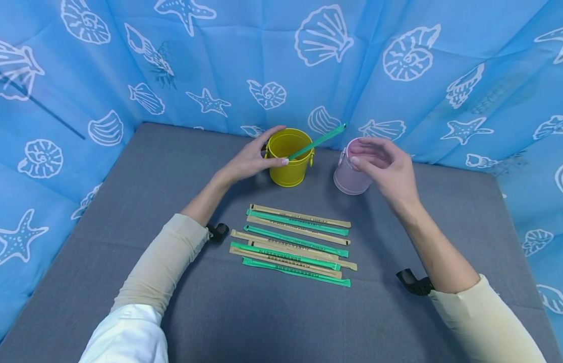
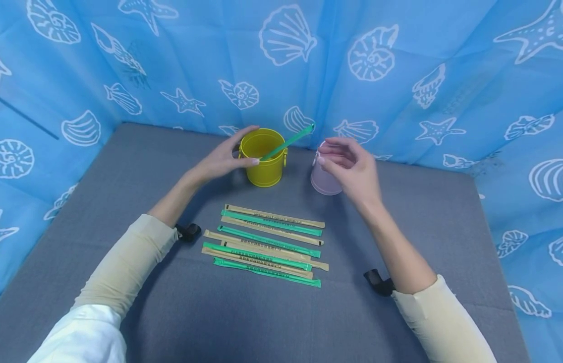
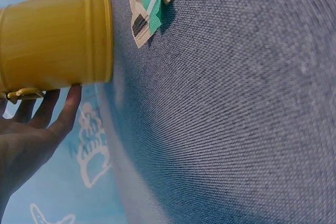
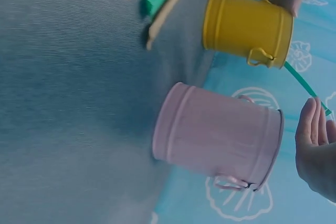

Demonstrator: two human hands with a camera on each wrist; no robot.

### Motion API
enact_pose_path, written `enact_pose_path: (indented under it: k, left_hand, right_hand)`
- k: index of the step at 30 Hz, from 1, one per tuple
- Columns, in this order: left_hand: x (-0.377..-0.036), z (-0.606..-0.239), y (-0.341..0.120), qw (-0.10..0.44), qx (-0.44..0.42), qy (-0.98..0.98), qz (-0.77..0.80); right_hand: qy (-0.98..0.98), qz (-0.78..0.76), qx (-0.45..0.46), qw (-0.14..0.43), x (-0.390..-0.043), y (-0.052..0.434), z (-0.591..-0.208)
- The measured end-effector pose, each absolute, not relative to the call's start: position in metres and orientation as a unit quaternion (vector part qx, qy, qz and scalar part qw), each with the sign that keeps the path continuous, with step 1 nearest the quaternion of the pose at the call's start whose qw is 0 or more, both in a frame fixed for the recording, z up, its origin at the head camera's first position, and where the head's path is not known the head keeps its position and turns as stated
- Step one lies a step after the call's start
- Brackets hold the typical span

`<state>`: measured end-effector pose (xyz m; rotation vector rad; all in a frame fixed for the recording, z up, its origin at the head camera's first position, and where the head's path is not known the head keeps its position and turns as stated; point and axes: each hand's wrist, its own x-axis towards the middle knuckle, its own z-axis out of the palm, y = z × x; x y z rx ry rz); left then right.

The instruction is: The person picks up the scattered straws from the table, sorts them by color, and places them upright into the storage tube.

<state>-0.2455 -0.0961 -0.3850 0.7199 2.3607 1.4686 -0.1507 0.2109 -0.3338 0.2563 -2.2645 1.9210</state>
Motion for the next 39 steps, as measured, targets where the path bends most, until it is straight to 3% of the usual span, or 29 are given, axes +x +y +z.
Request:
enact_pose_path:
  k: [39]
  left_hand:
    - [-0.245,-0.387,-0.095,0.14,0.232,0.815,0.512]
  right_hand:
    - [-0.849,0.515,0.109,-0.042,-0.086,0.23,-0.422]
